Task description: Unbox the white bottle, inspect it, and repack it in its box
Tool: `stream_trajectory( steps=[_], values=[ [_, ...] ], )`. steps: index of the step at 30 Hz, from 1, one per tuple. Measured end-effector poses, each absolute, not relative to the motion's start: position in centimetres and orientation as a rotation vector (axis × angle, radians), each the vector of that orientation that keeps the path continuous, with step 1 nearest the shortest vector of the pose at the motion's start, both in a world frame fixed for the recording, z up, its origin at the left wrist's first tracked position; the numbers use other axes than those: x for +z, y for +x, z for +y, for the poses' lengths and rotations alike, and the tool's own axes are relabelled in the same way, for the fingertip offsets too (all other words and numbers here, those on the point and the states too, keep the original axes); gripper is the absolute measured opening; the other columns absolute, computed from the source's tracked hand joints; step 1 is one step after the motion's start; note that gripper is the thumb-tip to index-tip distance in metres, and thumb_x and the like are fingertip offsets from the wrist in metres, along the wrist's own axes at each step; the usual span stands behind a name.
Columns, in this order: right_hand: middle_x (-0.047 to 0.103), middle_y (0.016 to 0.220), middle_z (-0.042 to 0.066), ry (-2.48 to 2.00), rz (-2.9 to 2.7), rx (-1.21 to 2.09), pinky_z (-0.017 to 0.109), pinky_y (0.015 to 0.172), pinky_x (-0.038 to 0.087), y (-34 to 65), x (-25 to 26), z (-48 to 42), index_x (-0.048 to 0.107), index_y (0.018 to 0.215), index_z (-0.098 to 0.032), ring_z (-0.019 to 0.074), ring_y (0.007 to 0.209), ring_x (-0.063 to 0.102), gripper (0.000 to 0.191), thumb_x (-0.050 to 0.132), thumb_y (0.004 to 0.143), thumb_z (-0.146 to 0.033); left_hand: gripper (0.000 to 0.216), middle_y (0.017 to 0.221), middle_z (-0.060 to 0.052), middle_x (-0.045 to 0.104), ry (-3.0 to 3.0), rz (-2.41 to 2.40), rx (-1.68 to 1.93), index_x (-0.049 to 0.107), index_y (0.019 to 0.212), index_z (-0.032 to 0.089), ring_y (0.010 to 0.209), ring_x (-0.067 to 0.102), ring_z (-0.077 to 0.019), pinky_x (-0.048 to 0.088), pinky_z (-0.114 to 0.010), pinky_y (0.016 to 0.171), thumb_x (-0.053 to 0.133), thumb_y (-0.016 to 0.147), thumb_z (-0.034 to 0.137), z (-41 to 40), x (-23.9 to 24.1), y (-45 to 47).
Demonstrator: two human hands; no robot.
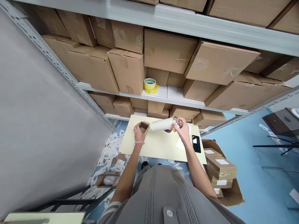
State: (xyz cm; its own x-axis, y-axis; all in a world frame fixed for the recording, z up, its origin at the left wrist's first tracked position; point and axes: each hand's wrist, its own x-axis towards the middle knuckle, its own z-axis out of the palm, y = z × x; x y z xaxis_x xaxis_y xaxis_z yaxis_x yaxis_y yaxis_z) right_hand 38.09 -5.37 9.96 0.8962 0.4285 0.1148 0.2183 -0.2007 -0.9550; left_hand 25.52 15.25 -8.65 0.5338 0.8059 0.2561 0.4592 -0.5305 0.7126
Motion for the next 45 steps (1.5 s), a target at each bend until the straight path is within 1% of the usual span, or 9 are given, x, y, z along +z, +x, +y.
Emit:
stream_trajectory(
  steps=[5, 11, 15, 20, 28, 32, 36, 41, 45],
  values=[
    [0.057, 0.079, -0.001, -1.787, -0.315, 0.200, 0.024, 0.054, 0.047, 37.8, 7.9, -8.0, 0.057, 0.096, -0.019, 0.0136, 0.065, 0.053, 0.041, 0.069, 0.066, -0.045, 0.082, 0.134, -0.022, 0.043, 2.209, 1.077, 0.664, 0.037, 0.139, 0.015, 0.129, 0.043, -0.0367, 0.036, -0.055, 0.107, 0.075, 0.070, 0.034, 16.5, -9.0, 25.8],
    [0.062, 0.080, 0.002, -1.874, -0.160, 0.119, 0.026, 0.061, 0.047, 37.3, 4.9, -10.1, 0.063, 0.096, -0.017, 0.0172, 0.071, 0.058, 0.050, 0.070, 0.062, -0.053, 0.077, 0.147, -0.025, 0.035, 2.318, 0.988, 0.584, 0.038, 0.140, 0.013, 0.142, 0.026, -0.0401, 0.015, -0.064, 0.114, 0.068, 0.078, 0.046, 16.2, -4.5, 25.4],
    [0.067, 0.086, 0.004, -1.861, -0.157, 0.127, 0.028, 0.066, 0.048, 37.3, 4.9, -10.4, 0.065, 0.099, -0.016, 0.0193, 0.077, 0.061, 0.050, 0.068, 0.066, -0.054, 0.056, 0.140, -0.014, 0.049, 2.286, 0.278, 0.406, 0.043, 0.140, 0.022, 0.135, 0.042, -0.0282, 0.032, -0.047, 0.114, 0.056, 0.088, 0.041, 11.4, -0.2, 25.8],
    [0.067, 0.081, 0.002, -1.974, -0.204, 0.096, 0.030, 0.071, 0.049, 37.5, 6.6, -9.4, 0.067, 0.093, -0.021, 0.0202, 0.076, 0.062, 0.044, 0.066, 0.070, -0.058, 0.077, 0.135, -0.010, 0.053, 2.244, 0.182, 0.155, 0.041, 0.141, 0.026, 0.121, 0.056, -0.0309, 0.048, -0.044, 0.097, 0.074, 0.073, 0.038, 5.1, 2.2, 26.4],
    [0.068, 0.114, 0.009, -1.516, -0.315, 0.365, 0.033, 0.076, 0.055, 37.2, 7.8, -7.4, 0.057, 0.121, -0.023, 0.0197, 0.089, 0.065, 0.063, 0.041, 0.086, -0.073, 0.076, 0.130, -0.014, 0.060, 1.545, 0.312, 0.255, 0.044, 0.134, 0.018, 0.112, 0.062, -0.0275, 0.052, -0.040, 0.093, 0.077, 0.069, 0.042, 6.6, 4.3, 27.7],
    [0.072, 0.096, 0.011, -1.319, -0.356, 0.782, 0.037, 0.077, 0.055, 35.6, 8.0, -6.7, 0.064, 0.109, -0.018, 0.0224, 0.080, 0.069, 0.072, 0.036, 0.084, -0.079, 0.059, 0.128, -0.013, 0.062, 1.233, 0.228, 0.330, 0.051, 0.127, 0.019, 0.117, 0.060, -0.0284, 0.051, -0.040, 0.095, 0.067, 0.080, 0.049, 8.4, 7.1, 28.7],
    [0.071, 0.093, 0.014, -0.985, -0.479, 1.054, 0.044, 0.083, 0.054, 33.9, 10.3, -5.6, 0.060, 0.118, -0.015, 0.0265, 0.085, 0.071, 0.078, 0.027, 0.086, -0.078, 0.056, 0.127, -0.013, 0.063, 1.189, 0.109, 0.345, 0.057, 0.121, 0.018, 0.117, 0.060, -0.0298, 0.049, -0.043, 0.099, 0.067, 0.079, 0.054, 9.9, 9.8, 29.2],
    [0.067, 0.109, 0.011, -1.018, -0.466, 0.716, 0.042, 0.085, 0.055, 33.6, 12.6, -3.9, 0.055, 0.117, -0.020, 0.0245, 0.092, 0.068, 0.051, 0.052, 0.086, -0.061, 0.057, 0.125, -0.013, 0.064, 1.218, 0.067, 0.382, 0.058, 0.122, 0.017, 0.116, 0.061, -0.0277, 0.050, -0.041, 0.098, 0.064, 0.082, 0.057, 10.9, 12.1, 29.2],
    [0.058, 0.127, 0.009, -1.299, -0.528, 0.194, 0.038, 0.090, 0.053, 33.7, 13.2, -2.8, 0.047, 0.128, -0.025, 0.0237, 0.108, 0.061, 0.057, 0.066, 0.080, -0.049, 0.050, 0.123, -0.008, 0.065, 1.230, 0.207, 0.615, 0.057, 0.124, 0.022, 0.121, 0.058, -0.0238, 0.047, -0.038, 0.102, 0.061, 0.086, 0.054, 10.5, 13.4, 29.3]
  ],
)
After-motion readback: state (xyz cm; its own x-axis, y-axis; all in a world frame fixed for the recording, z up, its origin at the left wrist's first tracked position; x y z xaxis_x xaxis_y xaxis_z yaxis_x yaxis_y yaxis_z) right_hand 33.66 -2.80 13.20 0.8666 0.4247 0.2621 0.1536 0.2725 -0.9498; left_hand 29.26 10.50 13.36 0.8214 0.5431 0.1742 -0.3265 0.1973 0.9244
